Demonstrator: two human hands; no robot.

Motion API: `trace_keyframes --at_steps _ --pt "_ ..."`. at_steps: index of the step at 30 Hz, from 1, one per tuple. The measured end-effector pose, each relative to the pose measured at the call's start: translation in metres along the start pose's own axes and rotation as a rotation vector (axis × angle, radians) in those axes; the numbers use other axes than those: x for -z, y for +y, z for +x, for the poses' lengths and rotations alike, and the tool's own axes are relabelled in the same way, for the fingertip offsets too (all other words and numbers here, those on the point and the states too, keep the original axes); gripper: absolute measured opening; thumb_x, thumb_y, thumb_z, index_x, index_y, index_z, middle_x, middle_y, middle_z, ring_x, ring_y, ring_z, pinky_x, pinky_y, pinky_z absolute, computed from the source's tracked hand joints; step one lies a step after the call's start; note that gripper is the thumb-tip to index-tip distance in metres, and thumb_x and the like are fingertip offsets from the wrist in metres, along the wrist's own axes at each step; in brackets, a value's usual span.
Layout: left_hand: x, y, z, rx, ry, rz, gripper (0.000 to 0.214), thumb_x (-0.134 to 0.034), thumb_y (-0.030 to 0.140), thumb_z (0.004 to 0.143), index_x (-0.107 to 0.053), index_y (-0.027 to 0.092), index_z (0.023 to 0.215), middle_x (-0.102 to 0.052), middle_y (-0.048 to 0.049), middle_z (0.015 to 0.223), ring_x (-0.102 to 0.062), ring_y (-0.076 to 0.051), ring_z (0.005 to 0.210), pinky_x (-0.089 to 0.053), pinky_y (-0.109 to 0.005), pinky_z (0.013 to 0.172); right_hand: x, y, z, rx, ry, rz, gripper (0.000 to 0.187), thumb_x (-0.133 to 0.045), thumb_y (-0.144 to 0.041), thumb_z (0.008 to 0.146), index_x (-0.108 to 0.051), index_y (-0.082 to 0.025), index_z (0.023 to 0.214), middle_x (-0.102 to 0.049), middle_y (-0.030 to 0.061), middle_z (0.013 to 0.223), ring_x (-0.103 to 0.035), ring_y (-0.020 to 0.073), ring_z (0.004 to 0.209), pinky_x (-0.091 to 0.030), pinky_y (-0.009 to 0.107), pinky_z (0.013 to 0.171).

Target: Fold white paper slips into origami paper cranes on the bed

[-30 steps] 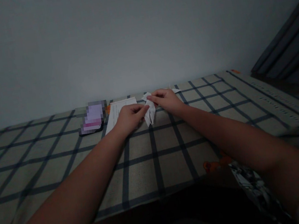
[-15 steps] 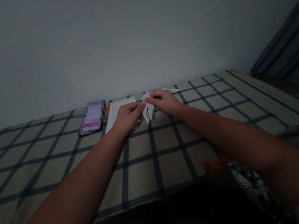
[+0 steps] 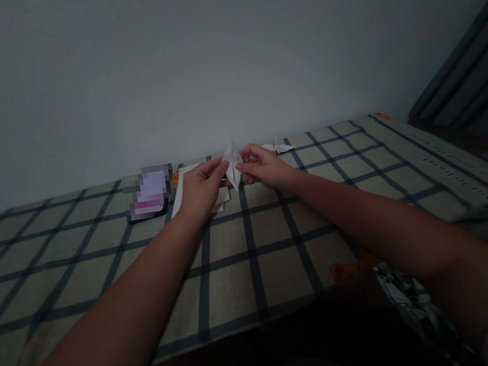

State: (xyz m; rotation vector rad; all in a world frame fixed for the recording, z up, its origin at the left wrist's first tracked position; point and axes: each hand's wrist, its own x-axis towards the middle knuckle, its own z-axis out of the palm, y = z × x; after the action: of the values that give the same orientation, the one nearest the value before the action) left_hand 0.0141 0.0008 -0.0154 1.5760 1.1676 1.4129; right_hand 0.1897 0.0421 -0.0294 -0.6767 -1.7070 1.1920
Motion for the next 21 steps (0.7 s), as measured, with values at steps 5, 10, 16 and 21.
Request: trace_keyframes --at_steps 5,10,16,21 --pt "0.0009 0.0002 -0.0011 -0.058 0.01 0.101 0.058 -0.069 0.041 0.081 -0.061 0.016 0.133 -0.069 -0.0015 0.065 -0.062 -0.013 0.057 -0.053 -0.025 0.061 0.0003 -0.0063 -0.001 -0.004 0.017 0.01 0.026 -0.07 -0.036 0.079 -0.05 -0.019 0.083 -0.056 -0.0043 0.076 -0.054 0.0072 0.061 -0.048 0.022 0.058" --pt "0.0005 0.004 -0.0038 -0.076 -0.042 0.102 0.063 -0.068 0.038 0.082 -0.053 0.017 0.139 -0.072 -0.003 0.07 -0.064 -0.014 0.061 -0.056 -0.027 0.067 0.0001 -0.0087 -0.0023 -0.012 -0.03 0.015 0.025 -0.069 -0.039 0.079 -0.06 -0.017 0.087 -0.062 0.0008 0.082 -0.058 0.0113 0.069 -0.051 0.027 0.066" --pt "-0.0041 0.0064 -0.0065 0.002 -0.133 -0.043 0.073 -0.068 0.034 0.083 -0.04 0.017 0.148 -0.07 -0.0004 0.068 -0.067 -0.014 0.062 -0.059 -0.029 0.069 0.0023 -0.007 -0.0025 0.034 0.106 -0.041 0.028 -0.069 -0.043 0.078 -0.057 -0.018 0.082 -0.059 -0.0011 0.076 -0.056 0.0116 0.069 -0.048 0.026 0.065" --pt "-0.0054 0.0056 -0.0062 0.034 -0.18 -0.128 0.074 -0.069 0.031 0.082 -0.04 0.017 0.148 -0.071 -0.0016 0.074 -0.068 -0.014 0.067 -0.06 -0.031 0.073 0.0028 -0.0069 -0.0019 0.05 0.12 -0.035 0.03 -0.068 -0.044 0.078 -0.053 -0.02 0.082 -0.057 -0.0023 0.075 -0.056 0.0114 0.068 -0.047 0.026 0.064"
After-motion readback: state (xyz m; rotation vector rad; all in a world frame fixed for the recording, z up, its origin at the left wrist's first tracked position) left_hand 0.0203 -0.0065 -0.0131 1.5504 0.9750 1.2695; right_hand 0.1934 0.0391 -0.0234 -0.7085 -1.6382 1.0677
